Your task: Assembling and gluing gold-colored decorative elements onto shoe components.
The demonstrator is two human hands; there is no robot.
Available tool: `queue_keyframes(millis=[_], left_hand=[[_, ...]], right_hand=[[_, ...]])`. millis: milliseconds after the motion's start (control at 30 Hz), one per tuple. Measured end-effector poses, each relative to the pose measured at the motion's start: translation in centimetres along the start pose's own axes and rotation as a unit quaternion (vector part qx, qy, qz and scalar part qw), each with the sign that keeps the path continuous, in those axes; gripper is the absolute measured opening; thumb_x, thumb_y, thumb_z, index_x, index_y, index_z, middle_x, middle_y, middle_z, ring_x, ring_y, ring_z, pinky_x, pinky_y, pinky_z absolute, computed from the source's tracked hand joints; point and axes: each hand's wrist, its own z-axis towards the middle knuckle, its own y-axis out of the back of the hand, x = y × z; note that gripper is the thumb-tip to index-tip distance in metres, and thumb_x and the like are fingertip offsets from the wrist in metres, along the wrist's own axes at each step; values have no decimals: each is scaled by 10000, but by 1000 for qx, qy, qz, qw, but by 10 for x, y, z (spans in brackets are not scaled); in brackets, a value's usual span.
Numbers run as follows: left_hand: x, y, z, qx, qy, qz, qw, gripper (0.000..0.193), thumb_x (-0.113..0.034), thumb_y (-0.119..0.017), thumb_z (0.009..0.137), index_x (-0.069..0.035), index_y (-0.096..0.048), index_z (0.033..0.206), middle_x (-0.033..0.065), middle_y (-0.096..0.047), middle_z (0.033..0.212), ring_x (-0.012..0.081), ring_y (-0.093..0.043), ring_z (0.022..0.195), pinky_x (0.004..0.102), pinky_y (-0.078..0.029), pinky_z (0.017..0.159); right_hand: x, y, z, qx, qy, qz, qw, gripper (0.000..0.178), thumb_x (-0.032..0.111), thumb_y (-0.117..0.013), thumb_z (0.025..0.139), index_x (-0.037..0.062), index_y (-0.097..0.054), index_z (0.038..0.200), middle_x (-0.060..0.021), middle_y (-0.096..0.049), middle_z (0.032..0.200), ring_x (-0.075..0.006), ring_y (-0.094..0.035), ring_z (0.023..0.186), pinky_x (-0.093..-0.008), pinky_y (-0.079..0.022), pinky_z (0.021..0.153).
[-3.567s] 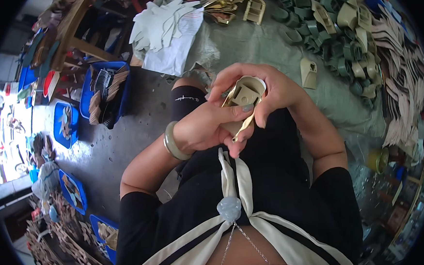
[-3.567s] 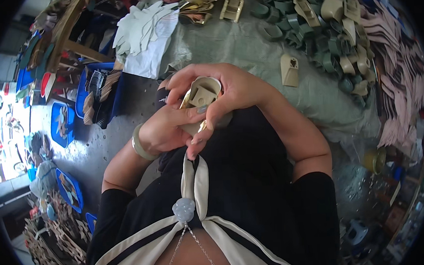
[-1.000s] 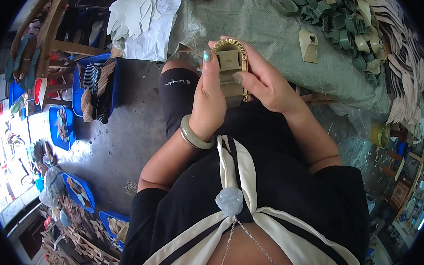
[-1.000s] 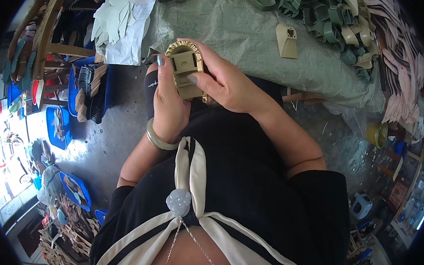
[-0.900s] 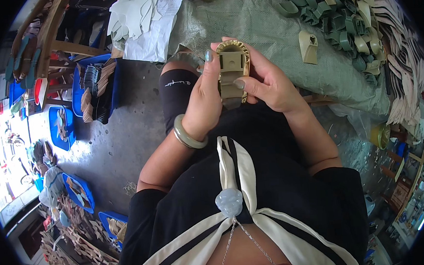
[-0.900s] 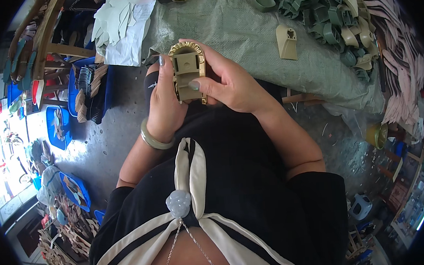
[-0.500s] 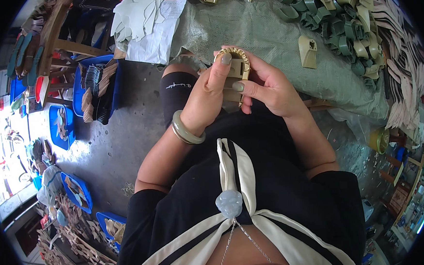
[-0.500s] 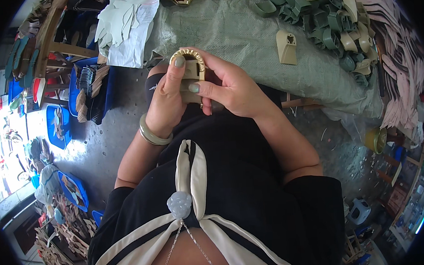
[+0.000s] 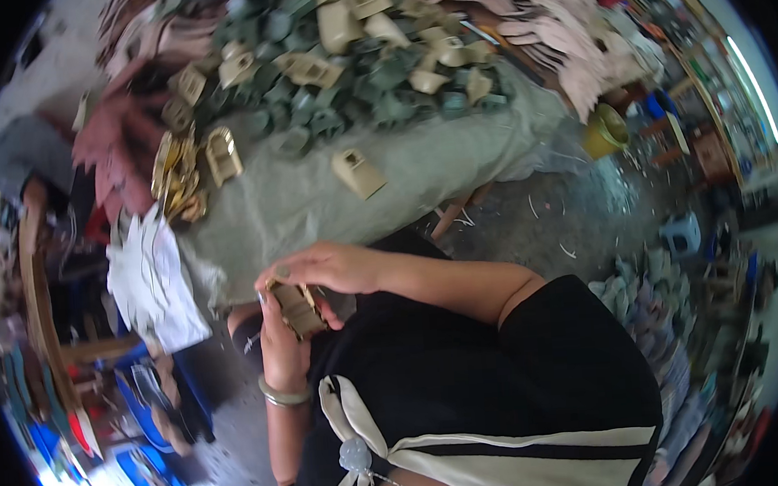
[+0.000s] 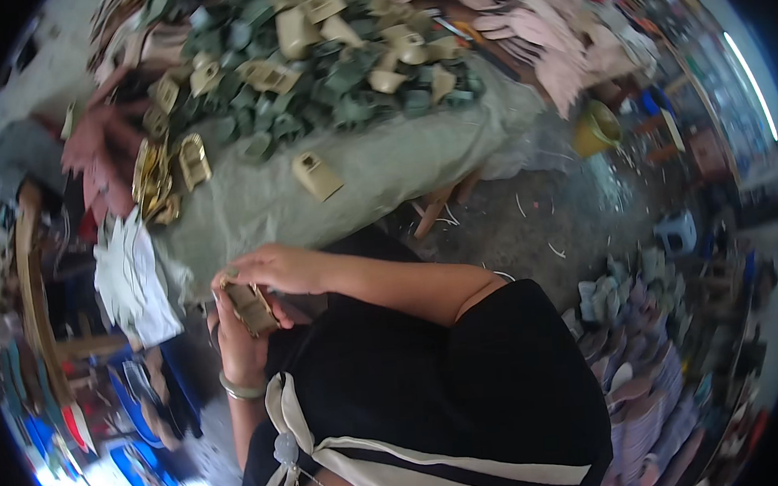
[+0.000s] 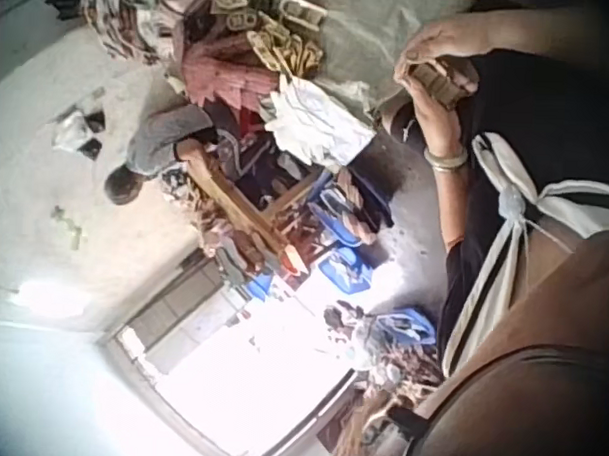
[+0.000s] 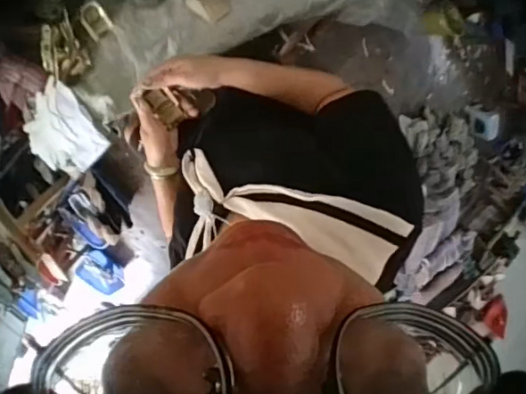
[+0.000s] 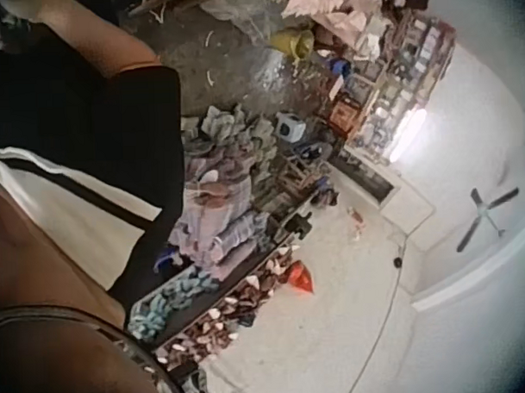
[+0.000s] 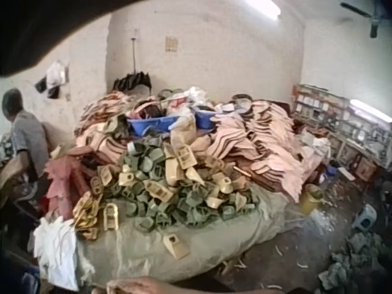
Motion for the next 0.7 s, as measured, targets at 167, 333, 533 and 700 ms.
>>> queue_keyframes(millis=[167,333,533,700], left_hand=[[11,-14,8,-29,45,-20,998,535,-527,-333,977,-40,-545,913,92,-577,660,203,-580,547,329,-501,511],[7,-28,18,-3,63,-10,998,537,-515,-329,982,-24,-545,946,98,-582,671,204,-576,544,330,-502,521],[-8,5,48,-80,-31,215,973,400,-343,-384,996,13,-535,1100,109,-626,840,217,-637,666,323,-524,586],[-29,4,77,-142,-114,579,795,297,-303,-473,945,-111,-565,1152,203,-654,936,377,-636,835,439,-492,725]], right_hand=[[-11,-8,-12,-121,45,-65,989,348,280,-398,1011,34,-575,1181,-35,-596,649,-86,-536,426,-249,-464,417],[2,14,-34,-149,71,-177,970,284,219,-430,999,78,-574,1200,-57,-634,834,-126,-611,577,-270,-508,548],[93,161,-90,-378,334,-144,851,196,123,-535,917,39,-603,1081,-84,-671,1007,-180,-660,864,-268,-479,748],[125,383,-235,-640,-7,-662,390,347,157,-484,873,42,-560,1191,-245,-604,1105,-399,-567,1043,-453,-451,888]])
